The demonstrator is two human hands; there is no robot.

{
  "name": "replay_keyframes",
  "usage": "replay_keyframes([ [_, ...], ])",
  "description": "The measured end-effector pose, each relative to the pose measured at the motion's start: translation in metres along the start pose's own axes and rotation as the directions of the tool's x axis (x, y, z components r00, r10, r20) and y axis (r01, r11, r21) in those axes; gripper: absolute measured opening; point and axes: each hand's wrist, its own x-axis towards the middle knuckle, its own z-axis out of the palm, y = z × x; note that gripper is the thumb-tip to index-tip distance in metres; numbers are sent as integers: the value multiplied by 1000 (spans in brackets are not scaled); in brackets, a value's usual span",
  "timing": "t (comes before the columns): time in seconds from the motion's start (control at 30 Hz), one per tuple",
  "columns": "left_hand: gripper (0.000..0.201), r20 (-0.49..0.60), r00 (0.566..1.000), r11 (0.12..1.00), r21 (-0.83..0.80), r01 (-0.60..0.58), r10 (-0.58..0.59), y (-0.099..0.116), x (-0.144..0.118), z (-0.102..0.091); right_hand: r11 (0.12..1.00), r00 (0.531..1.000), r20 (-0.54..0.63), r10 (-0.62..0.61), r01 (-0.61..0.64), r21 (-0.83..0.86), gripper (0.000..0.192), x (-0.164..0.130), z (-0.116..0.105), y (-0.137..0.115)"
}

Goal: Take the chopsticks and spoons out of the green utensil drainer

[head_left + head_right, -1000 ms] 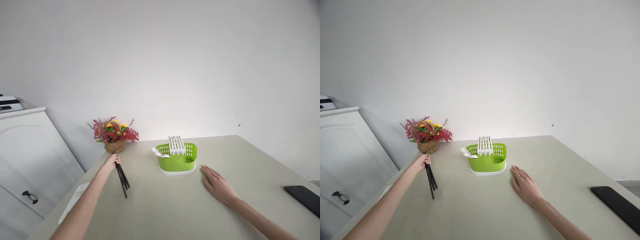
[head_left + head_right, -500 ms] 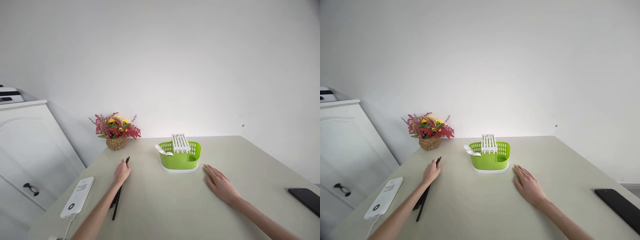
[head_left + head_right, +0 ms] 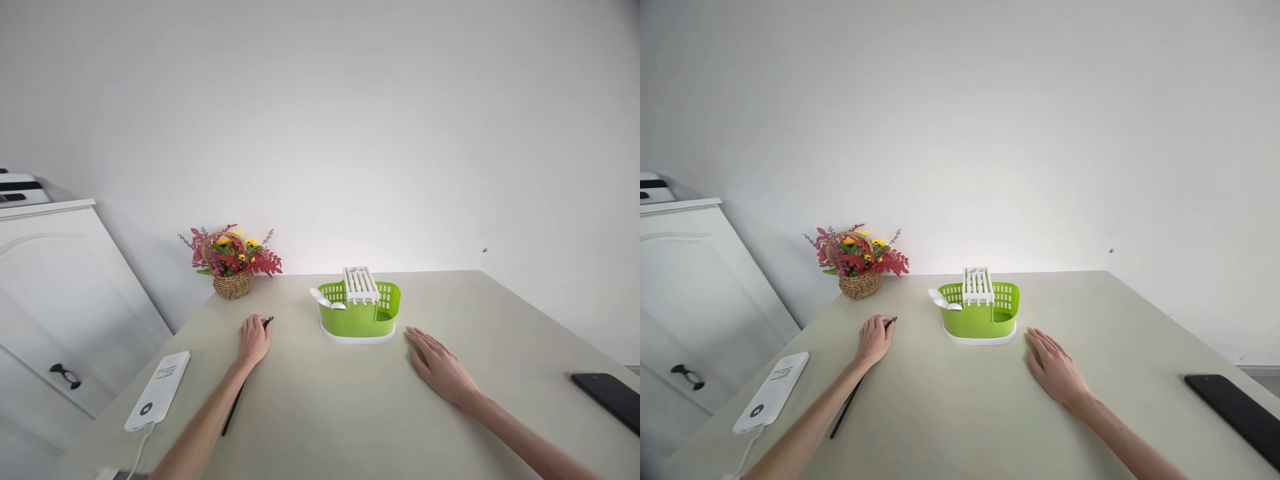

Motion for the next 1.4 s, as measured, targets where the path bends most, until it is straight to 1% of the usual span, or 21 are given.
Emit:
replay_keyframes([
  [0.07, 19, -23, 995, 994, -50, -93, 92, 12, 5, -10, 1000, 1000, -2, -5, 5, 0, 58, 0, 0, -1],
  [0.13, 23, -55, 981, 975, -111, -193, 188, 30, 15, -22, 1000, 1000, -6, -10, 10, 1, 58, 1, 0, -2],
  [0.2, 30, -104, 964, 950, -173, -258, 243, 55, 28, -33, 1000, 1000, -12, -11, 11, 4, 58, 1, 1, -2],
  [0.3, 42, -156, 946, 909, -268, -317, 284, 98, 44, -46, 1000, 1000, -16, -14, 14, 9, 58, 1, 1, -3],
  [0.37, 47, -148, 932, 875, -322, -361, 330, 123, 48, -51, 1000, 1000, -20, -15, 15, 11, 57, 1, 1, -4],
  [0.4, 49, -128, 924, 852, -356, -383, 361, 133, 48, -54, 1000, 1000, -23, -16, 16, 12, 57, 1, 1, -4],
  [0.5, 53, -15, 894, 785, -473, -401, 448, 153, 45, -61, 1000, 999, -31, -15, 15, 13, 57, 1, 1, -4],
  [0.57, 55, 65, 883, 769, -524, -367, 466, 157, 43, -64, 1000, 999, -33, -14, 15, 16, 57, 2, 0, -4],
  [0.7, 64, 195, 873, 778, -565, -273, 447, 156, 47, -64, 999, 999, -32, -17, 18, 28, 56, 2, -1, -3],
  [0.83, 74, 358, 832, 813, -556, -174, 423, 160, 53, -57, 999, 999, -30, -16, 17, 37, 57, 2, -3, -5],
  [0.9, 79, 398, 824, 828, -542, -145, 404, 165, 55, -54, 999, 999, -28, -19, 20, 35, 57, 2, -3, -6],
  [1.03, 80, 400, 833, 817, -568, -102, 382, 172, 56, -55, 999, 1000, -24, -18, 19, 28, 57, 2, -5, -7],
  [1.13, 76, 367, 859, 800, -595, -78, 357, 172, 53, -58, 999, 1000, -25, -10, 10, 31, 57, 3, -5, -7],
  [1.2, 73, 339, 871, 788, -610, -86, 357, 173, 52, -58, 999, 1000, -26, -6, 7, 34, 57, 3, -5, -7],
  [1.3, 69, 300, 870, 756, -643, -118, 391, 179, 52, -58, 999, 1000, -25, -5, 6, 35, 57, 3, -6, -8],
  [1.4, 66, 292, 857, 729, -671, -133, 425, 191, 51, -56, 999, 1000, -21, -5, 6, 32, 57, 2, -6, -7],
])
